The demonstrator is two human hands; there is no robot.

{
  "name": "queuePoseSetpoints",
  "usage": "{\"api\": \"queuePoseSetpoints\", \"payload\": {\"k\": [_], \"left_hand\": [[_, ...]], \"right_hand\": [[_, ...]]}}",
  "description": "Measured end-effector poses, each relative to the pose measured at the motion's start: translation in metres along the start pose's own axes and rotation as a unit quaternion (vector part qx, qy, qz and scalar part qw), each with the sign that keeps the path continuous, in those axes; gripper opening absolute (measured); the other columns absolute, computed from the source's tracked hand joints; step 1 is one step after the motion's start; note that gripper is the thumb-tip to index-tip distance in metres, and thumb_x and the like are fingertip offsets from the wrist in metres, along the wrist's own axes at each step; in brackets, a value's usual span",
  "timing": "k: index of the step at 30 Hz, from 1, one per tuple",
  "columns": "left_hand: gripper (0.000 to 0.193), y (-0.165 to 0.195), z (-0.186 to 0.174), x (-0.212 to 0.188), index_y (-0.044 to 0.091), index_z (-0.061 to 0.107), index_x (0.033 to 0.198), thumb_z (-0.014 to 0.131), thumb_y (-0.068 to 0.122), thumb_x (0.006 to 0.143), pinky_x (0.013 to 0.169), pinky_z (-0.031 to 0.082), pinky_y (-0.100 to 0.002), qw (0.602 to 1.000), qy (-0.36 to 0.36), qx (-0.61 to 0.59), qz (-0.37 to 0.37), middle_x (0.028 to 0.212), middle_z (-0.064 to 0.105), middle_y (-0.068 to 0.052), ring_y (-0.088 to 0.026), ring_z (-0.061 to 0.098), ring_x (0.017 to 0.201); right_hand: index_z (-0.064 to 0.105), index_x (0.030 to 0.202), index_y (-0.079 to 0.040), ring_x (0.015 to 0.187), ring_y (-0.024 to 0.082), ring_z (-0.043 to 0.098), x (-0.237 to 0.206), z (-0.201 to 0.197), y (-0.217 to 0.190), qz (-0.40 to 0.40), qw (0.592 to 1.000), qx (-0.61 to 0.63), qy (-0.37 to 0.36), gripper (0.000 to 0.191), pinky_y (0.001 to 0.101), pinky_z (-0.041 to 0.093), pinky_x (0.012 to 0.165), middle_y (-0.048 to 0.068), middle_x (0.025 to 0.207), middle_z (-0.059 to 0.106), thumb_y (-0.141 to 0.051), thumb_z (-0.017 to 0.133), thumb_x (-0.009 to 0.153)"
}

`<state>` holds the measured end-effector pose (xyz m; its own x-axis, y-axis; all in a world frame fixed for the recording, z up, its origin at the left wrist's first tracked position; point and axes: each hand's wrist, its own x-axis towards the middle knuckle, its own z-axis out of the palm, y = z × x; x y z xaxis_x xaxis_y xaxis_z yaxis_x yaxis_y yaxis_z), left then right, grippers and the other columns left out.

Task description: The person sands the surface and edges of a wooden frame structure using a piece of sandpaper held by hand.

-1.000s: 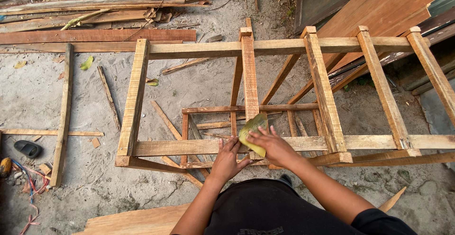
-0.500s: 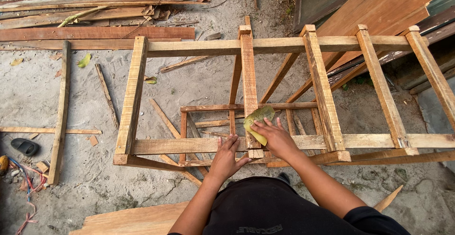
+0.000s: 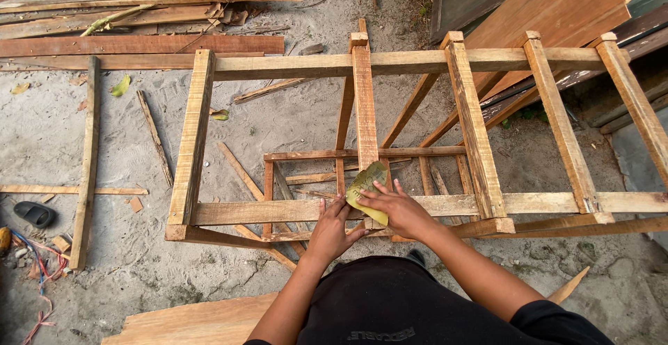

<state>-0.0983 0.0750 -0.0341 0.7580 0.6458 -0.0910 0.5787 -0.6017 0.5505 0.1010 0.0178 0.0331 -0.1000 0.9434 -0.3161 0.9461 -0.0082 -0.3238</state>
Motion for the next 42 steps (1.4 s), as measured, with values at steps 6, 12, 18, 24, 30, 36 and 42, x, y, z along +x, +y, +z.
{"api": "queuePoseSetpoints", "payload": {"k": [6,12,18,24,30,36,42], "left_hand": [[0.086,-0.001,0.0,0.0,-0.004,0.05,0.142,0.078,0.05,0.08,0.123,0.011,-0.055,1.0,0.021,-0.005,0.01,0.151,0.047,-0.02,-0.032,0.039,0.145],[0.085,-0.002,0.004,0.003,-0.002,0.05,0.142,0.077,0.051,0.081,0.123,0.01,-0.056,1.0,-0.002,0.009,-0.004,0.152,0.046,-0.019,-0.031,0.039,0.144],[0.077,-0.003,0.005,0.003,0.002,0.057,0.136,0.076,0.054,0.082,0.125,0.011,-0.057,0.999,-0.025,0.024,-0.011,0.15,0.047,-0.021,-0.032,0.037,0.148],[0.086,-0.002,0.006,0.002,-0.005,0.053,0.139,0.076,0.054,0.08,0.123,0.012,-0.056,1.0,0.015,0.007,0.004,0.15,0.048,-0.021,-0.032,0.04,0.144],[0.086,-0.002,0.006,0.001,-0.004,0.053,0.139,0.077,0.054,0.08,0.123,0.012,-0.056,1.0,0.02,-0.001,0.009,0.149,0.048,-0.022,-0.033,0.039,0.144],[0.085,-0.001,0.004,0.0,-0.003,0.054,0.139,0.077,0.053,0.08,0.124,0.012,-0.055,1.0,0.009,-0.001,-0.006,0.149,0.049,-0.021,-0.032,0.04,0.144],[0.087,-0.002,0.007,0.002,-0.003,0.052,0.139,0.075,0.056,0.08,0.122,0.011,-0.057,1.0,0.006,0.005,0.002,0.15,0.047,-0.02,-0.032,0.038,0.144]], "right_hand": [[0.042,0.145,-0.039,0.153,0.018,0.018,0.0,-0.001,-0.004,0.072,0.997,0.003,-0.008,0.061,0.0566,0.0,0.126,-0.013,0.16,0.031,-0.018,0.064,0.093],[0.039,0.147,-0.038,0.152,0.016,0.021,0.003,-0.011,-0.009,0.121,0.993,0.013,0.003,0.065,0.0566,-0.002,0.128,-0.014,0.159,0.032,-0.023,0.067,0.091],[0.043,0.147,-0.038,0.154,0.018,0.015,0.0,0.001,-0.011,0.005,1.0,-0.027,-0.015,0.078,0.0531,-0.003,0.125,-0.012,0.162,0.029,0.011,0.056,0.087],[0.043,0.146,-0.037,0.152,0.018,0.017,0.004,0.007,-0.002,0.076,0.996,0.021,0.031,0.062,0.0537,-0.004,0.127,-0.011,0.16,0.029,-0.003,0.056,0.096],[0.044,0.146,-0.037,0.153,0.017,0.019,0.001,0.001,-0.001,0.051,0.999,-0.016,0.01,0.064,0.055,-0.005,0.125,-0.011,0.161,0.03,-0.001,0.054,0.095],[0.043,0.146,-0.039,0.153,0.016,0.019,0.001,-0.004,-0.004,0.039,0.998,0.0,-0.042,0.06,0.0535,-0.003,0.127,-0.013,0.161,0.031,-0.01,0.056,0.096],[0.043,0.147,-0.039,0.152,0.02,0.019,0.001,0.002,0.001,0.048,0.998,-0.01,0.032,0.064,0.054,-0.001,0.126,-0.011,0.16,0.033,-0.009,0.059,0.093]]}}
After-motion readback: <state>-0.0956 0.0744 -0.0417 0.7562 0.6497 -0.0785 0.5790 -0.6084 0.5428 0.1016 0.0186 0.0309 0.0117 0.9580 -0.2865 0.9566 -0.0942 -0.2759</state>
